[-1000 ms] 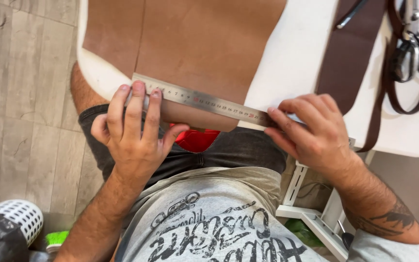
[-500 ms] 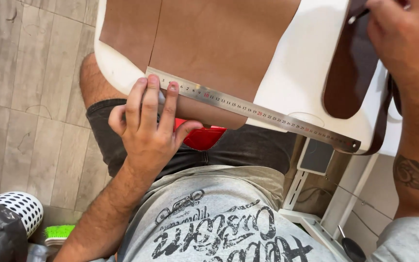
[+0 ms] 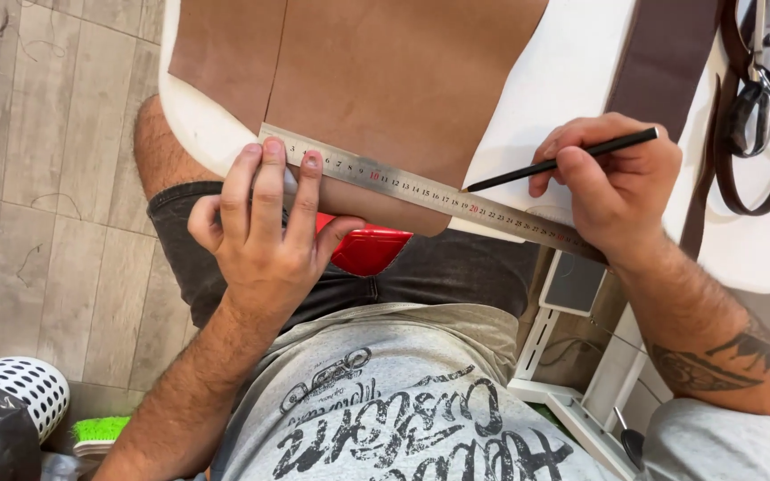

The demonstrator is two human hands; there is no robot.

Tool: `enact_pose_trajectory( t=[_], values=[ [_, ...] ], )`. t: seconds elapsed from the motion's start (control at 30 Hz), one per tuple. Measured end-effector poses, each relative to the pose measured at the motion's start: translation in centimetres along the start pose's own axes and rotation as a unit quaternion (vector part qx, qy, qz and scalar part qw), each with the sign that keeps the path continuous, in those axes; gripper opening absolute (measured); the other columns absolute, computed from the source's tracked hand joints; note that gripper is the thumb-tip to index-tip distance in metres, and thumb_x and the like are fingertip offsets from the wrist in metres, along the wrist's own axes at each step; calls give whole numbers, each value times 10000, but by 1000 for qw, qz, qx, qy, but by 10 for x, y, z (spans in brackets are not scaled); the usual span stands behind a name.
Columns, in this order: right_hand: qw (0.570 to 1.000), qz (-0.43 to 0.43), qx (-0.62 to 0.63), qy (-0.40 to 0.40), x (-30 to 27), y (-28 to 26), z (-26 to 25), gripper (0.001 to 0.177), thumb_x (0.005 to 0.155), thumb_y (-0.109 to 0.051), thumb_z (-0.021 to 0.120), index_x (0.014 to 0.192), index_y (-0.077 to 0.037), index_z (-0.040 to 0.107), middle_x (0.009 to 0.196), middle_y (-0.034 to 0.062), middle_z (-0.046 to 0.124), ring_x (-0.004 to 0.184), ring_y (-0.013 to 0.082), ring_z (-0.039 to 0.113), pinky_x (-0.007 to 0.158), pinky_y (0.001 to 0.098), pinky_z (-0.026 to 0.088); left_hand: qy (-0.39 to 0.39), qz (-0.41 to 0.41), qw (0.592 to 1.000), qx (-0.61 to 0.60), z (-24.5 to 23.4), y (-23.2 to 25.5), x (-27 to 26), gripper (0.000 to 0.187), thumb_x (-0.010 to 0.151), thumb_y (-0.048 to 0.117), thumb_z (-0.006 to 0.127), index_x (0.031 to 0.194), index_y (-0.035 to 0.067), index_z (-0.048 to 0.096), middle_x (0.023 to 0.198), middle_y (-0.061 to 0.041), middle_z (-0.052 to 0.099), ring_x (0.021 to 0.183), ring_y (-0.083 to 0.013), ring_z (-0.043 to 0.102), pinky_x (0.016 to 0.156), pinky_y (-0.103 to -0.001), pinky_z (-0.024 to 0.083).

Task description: A person uses a metal ruler and a pen to measure and mark straight lines on a piece of brown leather on a white table in a workshop.

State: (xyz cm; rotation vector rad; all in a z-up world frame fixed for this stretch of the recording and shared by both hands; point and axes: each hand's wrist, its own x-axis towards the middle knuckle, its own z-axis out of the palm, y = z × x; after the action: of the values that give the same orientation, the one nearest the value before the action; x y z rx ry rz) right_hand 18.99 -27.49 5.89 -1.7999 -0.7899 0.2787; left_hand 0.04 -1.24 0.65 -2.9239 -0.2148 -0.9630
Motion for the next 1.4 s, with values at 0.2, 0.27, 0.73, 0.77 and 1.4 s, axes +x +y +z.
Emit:
enact_pose_trajectory(
  t=[0.2,0.27,0.73,0.77,1.4],
  values=[
    [1000,6,10,28,-1,6,1,107,1065,47,530,974,94,560,830,258,626,618,293,648,590,306,482,0,-2,1000,2,1,0,0,674,1085,645,376,1311,132,750,1311,-148,706,1203,-290,681,872,-421,376],
    [1000,5,8,25,-1,7,0,112,1070,40,535,980,99,566,839,256,628,623,292,652,591,305,484,3,-2,1000,4,1,0,0,679,1083,647,371,1307,133,754,1309,-147,708,1200,-290,682,873,-419,374],
    [1000,-9,1,1,2,6,1,125,1060,49,536,957,113,567,818,266,630,622,287,651,597,320,503,-1,0,1000,4,2,-1,0,671,1084,648,399,1306,124,755,1312,-156,701,1204,-297,677,865,-421,372],
    [1000,-11,-4,2,2,5,1,123,1059,57,542,959,122,573,832,268,633,632,297,659,602,332,521,2,-1,1000,3,3,-1,0,672,1082,653,395,1306,131,754,1307,-149,701,1194,-292,681,866,-421,370],
    [977,-111,-98,-152,83,-38,65,152,1092,17,642,958,89,651,776,147,717,699,208,730,641,261,551,61,-25,998,-23,5,2,5,620,1090,604,399,1185,125,781,1233,-129,729,1142,-270,704,870,-395,378]
  ],
)
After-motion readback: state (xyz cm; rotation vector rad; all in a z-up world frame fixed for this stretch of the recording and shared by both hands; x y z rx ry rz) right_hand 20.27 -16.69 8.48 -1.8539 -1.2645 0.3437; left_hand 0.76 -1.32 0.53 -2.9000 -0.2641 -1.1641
